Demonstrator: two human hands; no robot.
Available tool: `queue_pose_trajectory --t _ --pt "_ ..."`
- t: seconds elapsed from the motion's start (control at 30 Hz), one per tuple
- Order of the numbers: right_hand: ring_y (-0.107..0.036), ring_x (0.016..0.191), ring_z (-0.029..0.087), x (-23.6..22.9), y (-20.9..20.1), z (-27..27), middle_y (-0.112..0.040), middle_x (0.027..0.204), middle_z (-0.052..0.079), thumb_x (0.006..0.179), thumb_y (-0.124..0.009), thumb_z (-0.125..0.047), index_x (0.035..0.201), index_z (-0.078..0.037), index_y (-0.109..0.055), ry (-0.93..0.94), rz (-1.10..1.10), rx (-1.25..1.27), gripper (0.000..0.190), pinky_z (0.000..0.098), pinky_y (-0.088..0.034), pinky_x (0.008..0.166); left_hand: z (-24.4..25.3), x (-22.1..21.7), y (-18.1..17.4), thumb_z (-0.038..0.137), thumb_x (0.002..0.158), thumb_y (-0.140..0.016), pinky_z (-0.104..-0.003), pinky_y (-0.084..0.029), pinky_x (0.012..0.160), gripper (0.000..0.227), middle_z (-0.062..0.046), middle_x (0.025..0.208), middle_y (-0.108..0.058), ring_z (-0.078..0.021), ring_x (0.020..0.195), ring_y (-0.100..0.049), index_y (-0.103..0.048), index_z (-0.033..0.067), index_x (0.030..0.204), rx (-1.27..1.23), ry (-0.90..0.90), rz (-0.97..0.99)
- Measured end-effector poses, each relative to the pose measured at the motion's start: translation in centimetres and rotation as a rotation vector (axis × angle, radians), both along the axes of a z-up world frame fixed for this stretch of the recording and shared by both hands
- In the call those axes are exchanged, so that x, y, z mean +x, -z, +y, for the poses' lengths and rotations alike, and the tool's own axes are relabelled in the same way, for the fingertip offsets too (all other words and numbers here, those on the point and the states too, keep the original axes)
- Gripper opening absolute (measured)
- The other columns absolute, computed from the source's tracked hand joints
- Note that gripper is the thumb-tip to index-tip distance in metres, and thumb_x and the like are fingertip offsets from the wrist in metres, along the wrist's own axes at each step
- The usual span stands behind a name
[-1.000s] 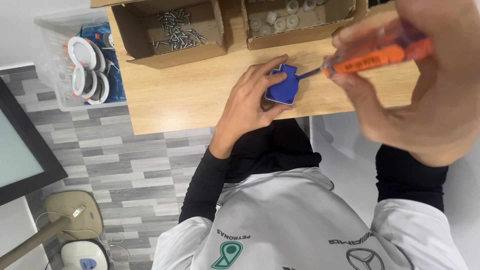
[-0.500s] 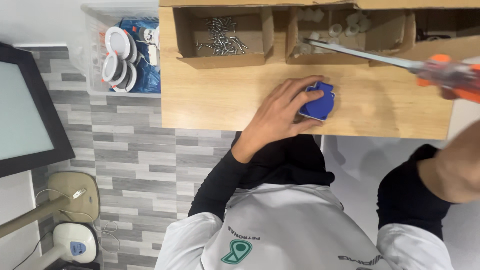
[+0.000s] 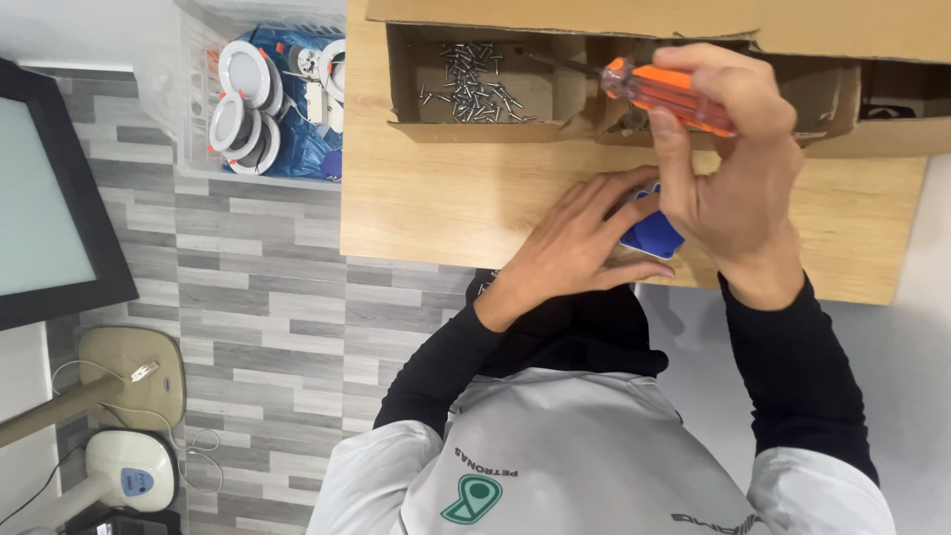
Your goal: The person assembles a blue electrical socket by inserting a black rubber grommet and a white plastic backplate. They then use an orange screwdriver to tighten screws into the socket, securing the components together.
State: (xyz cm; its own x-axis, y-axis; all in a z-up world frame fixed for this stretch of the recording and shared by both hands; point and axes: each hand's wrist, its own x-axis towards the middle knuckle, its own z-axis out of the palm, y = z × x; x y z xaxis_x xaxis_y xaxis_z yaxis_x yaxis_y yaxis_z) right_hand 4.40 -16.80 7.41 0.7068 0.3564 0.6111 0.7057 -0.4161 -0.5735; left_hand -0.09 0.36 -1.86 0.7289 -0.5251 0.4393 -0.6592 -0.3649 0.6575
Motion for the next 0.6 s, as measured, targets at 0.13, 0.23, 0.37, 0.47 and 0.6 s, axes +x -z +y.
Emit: queue_pose_trajectory --t 0.13,0.23,0.37,0.47,0.6 --pt "-0.065 0.137 0.052 0.9 0.3 1.0 -0.065 0.141 0.04 0.124 -0.061 0.013 0.14 0.006 -0.041 0.012 -0.014 -0.028 0.027 0.0497 -0.063 0.101 0.0 0.2 -0.3 0.061 0.101 -0.073 -0.051 -0.057 0.11 0.067 -0.016 0.147 -0.06 -0.0379 0.13 -0.067 -0.058 0.0101 0.142 0.022 -0.002 0.007" --pt "-0.067 0.134 0.054 1.3 0.5 1.2 -0.064 0.138 0.039 0.122 -0.061 0.014 0.139 0.006 -0.041 -0.004 -0.035 -0.01 0.028 0.0512 -0.06 0.104 -0.1 0.3 -0.1 0.063 0.099 -0.074 -0.051 -0.058 0.105 0.069 -0.017 0.142 -0.062 -0.038 0.126 -0.068 -0.058 0.0093 0.14 0.029 -0.009 -0.013" --pt "-0.068 0.133 0.055 1.3 0.3 1.1 -0.064 0.137 0.041 0.122 -0.06 0.014 0.138 0.007 -0.04 -0.009 -0.015 0.022 0.026 0.051 -0.062 0.102 0.0 0.3 -0.1 0.065 0.099 -0.072 -0.051 -0.057 0.106 0.07 -0.015 0.147 -0.062 -0.0375 0.127 -0.068 -0.059 0.01 0.14 0.04 0.0 -0.002" --pt "-0.068 0.132 0.054 1.5 0.6 1.1 -0.063 0.136 0.04 0.122 -0.06 0.015 0.139 0.007 -0.039 -0.008 -0.023 0.022 0.028 0.0497 -0.061 0.099 0.0 0.3 -0.1 0.064 0.099 -0.073 -0.051 -0.057 0.105 0.069 -0.015 0.146 -0.062 -0.0376 0.127 -0.069 -0.059 0.0101 0.14 0.032 0.003 -0.003" --pt "-0.069 0.134 0.053 1.3 0.7 1.2 -0.063 0.138 0.039 0.123 -0.06 0.016 0.141 0.006 -0.038 -0.008 -0.024 0.023 0.031 0.0464 -0.058 0.096 0.1 0.2 -0.2 0.062 0.1 -0.074 -0.05 -0.056 0.109 0.068 -0.016 0.145 -0.061 -0.0374 0.132 -0.066 -0.057 0.0095 0.14 0.018 0.001 -0.006"
